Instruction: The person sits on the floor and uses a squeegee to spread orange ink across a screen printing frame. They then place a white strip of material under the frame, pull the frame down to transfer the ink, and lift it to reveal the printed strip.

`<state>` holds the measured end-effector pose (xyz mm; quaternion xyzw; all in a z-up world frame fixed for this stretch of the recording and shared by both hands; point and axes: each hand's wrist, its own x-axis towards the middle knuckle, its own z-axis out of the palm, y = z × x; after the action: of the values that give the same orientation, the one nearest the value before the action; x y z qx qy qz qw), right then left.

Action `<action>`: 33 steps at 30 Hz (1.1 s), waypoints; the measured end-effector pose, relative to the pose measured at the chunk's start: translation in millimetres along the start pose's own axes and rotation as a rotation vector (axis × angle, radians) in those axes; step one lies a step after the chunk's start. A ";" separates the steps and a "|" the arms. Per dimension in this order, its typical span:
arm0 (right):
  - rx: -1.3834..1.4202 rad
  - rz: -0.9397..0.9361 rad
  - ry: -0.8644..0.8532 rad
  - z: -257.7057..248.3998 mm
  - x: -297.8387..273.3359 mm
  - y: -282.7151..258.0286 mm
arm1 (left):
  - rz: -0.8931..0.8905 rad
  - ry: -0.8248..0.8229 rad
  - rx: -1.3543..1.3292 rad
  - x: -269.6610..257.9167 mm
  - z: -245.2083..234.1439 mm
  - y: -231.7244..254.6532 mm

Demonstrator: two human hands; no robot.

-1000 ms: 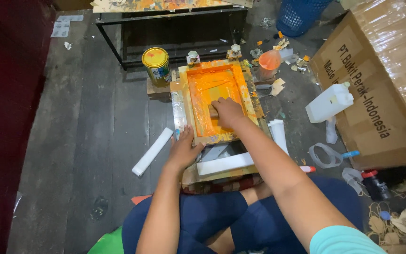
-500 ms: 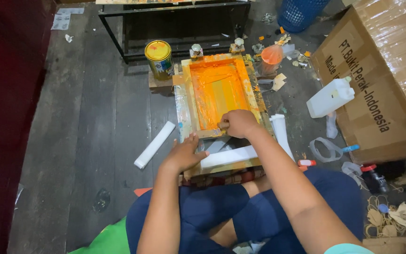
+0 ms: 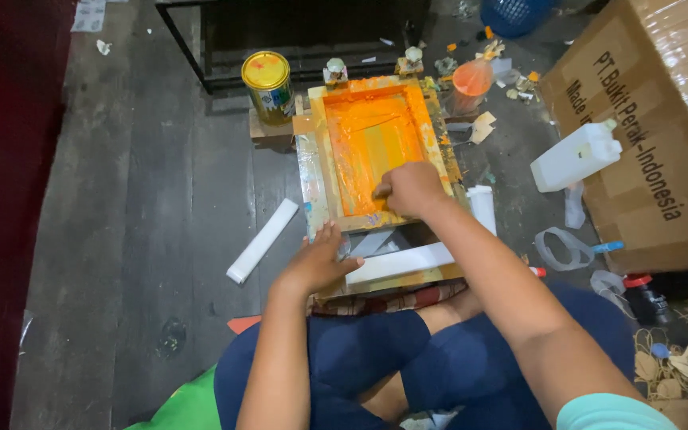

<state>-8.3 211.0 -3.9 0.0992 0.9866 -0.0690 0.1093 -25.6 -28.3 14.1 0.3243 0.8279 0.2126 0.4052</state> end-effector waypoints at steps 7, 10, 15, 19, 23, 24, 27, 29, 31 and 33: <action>-0.051 0.049 0.152 13.4 70.5 28.8 | 0.033 -0.003 -0.071 17.3 -3.5 -10.9; -0.042 0.081 0.169 14.2 95.3 32.0 | 0.047 0.004 -0.056 25.8 -5.5 -13.2; -0.053 0.042 0.201 2.9 108.8 23.1 | 0.063 0.092 -0.084 39.6 -1.7 -20.5; 0.014 0.026 0.210 12.4 119.0 34.7 | 0.034 0.128 -0.114 38.6 -4.9 -11.2; -0.040 0.024 0.198 5.9 106.1 27.3 | 0.031 0.170 -0.125 46.9 -1.6 -13.1; -0.036 0.012 0.190 5.5 102.5 26.0 | 0.033 0.172 -0.130 48.4 -0.3 -14.3; -0.061 -0.022 0.198 6.2 93.5 23.1 | 0.032 0.159 -0.105 50.0 1.7 -16.0; -0.055 -0.022 0.113 2.7 82.3 15.6 | 0.037 0.138 -0.096 44.5 1.6 -15.7; -0.052 -0.020 0.035 1.9 72.0 9.5 | 0.046 0.123 -0.085 42.6 1.9 -14.2; -0.079 -0.011 -0.070 6.7 62.4 2.8 | 0.028 0.096 -0.018 42.5 3.5 -13.2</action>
<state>-66.0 223.9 -25.0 0.0867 0.9847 -0.0341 0.1471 -47.2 -7.1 -18.7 0.3216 0.8399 0.2410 0.3648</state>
